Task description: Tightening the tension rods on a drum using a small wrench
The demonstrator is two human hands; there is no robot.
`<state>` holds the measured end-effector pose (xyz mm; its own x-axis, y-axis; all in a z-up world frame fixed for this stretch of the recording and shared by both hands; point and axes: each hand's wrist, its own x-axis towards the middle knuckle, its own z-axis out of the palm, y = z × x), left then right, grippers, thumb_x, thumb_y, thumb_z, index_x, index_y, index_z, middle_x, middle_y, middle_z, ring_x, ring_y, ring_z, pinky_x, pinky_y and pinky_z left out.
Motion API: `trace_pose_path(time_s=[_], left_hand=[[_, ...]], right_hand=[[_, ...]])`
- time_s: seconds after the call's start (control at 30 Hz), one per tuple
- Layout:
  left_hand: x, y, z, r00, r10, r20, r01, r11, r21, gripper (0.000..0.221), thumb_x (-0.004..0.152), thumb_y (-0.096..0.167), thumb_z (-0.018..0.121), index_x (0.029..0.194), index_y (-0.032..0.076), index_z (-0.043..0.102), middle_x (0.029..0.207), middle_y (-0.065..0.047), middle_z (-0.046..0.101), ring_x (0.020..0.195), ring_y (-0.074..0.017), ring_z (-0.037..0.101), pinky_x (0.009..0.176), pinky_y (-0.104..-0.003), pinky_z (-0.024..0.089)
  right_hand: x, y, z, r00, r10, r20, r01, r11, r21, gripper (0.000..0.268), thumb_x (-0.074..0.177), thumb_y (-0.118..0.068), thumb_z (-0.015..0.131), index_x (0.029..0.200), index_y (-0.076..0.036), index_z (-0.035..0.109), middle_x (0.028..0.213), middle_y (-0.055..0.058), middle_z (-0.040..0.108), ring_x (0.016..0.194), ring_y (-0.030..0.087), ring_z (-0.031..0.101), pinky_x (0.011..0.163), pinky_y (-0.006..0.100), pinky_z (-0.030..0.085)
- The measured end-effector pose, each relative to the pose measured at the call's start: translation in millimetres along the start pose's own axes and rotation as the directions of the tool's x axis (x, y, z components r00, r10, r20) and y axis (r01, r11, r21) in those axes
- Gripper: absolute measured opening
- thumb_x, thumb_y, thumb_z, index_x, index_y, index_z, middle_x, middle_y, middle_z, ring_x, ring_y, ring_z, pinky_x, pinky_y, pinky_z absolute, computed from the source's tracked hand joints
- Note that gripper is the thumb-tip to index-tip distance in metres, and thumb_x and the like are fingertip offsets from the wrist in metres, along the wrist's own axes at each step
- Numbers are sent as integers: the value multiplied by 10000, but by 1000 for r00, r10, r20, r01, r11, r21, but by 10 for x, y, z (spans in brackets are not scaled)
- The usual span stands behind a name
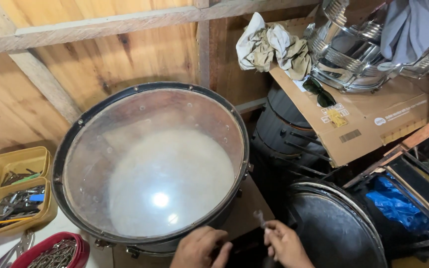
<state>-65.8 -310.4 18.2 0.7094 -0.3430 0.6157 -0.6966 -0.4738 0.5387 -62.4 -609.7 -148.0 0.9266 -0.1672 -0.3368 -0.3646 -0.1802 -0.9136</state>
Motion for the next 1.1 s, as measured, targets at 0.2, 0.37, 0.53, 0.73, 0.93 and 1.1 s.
trace_pose_path(time_s=[0.2, 0.37, 0.53, 0.73, 0.93, 1.1], left_hand=[[161, 50, -420, 968, 166, -188, -82, 918, 388, 165, 896, 199, 707, 996, 68, 697, 971, -90, 660, 793, -284, 581, 759, -361, 512], [-12, -231, -324, 978, 43, -203, 45, 911, 411, 204, 870, 269, 748, 775, 128, 634, 723, -25, 570, 602, -213, 531, 521, -338, 438], [40, -309, -217, 975, 21, -223, 106, 834, 542, 421, 860, 305, 722, 586, 151, 442, 558, 1, 433, 475, -209, 427, 367, -383, 303], [23, -412, -330, 962, 63, -266, 98, 828, 552, 460, 835, 194, 726, 593, 133, 340, 540, -1, 378, 469, -202, 361, 404, -382, 248], [-14, -404, -410, 945, 42, -324, 153, 820, 552, 455, 791, 164, 691, 553, 135, 306, 511, 8, 336, 448, -190, 329, 406, -370, 234], [-95, -462, -408, 952, -10, -306, 192, 798, 571, 453, 823, 197, 684, 563, 136, 318, 524, 10, 356, 469, -193, 362, 417, -379, 253]], right_hand=[[488, -182, 32, 996, 33, -79, -33, 999, 0, 294, 966, -293, 634, 1098, -68, 770, 672, 71, 575, 433, 151, 447, 404, 274, 329], [1003, -374, 205, 998, -35, -59, 54, 928, 369, 201, 971, -166, 662, 832, -125, 522, 567, 10, 341, 382, 102, 302, 348, 275, 180], [1258, -795, 356, 996, -30, -84, 58, 930, 363, 61, 913, -94, 553, 888, -147, 568, 584, -2, 318, 370, 99, 294, 333, 260, 156], [1317, -690, 522, 999, -28, -46, 43, 928, 370, 151, 882, -95, 523, 915, -153, 659, 575, -5, 387, 365, 117, 348, 317, 262, 158], [1067, -626, 613, 999, -33, 18, 19, 845, 534, 159, 896, -68, 527, 912, -141, 667, 575, 11, 433, 337, 118, 353, 306, 263, 150], [830, -533, 659, 997, 66, 28, -71, 835, 546, 131, 903, -110, 565, 985, -164, 650, 681, 17, 453, 392, 118, 363, 359, 254, 153]])
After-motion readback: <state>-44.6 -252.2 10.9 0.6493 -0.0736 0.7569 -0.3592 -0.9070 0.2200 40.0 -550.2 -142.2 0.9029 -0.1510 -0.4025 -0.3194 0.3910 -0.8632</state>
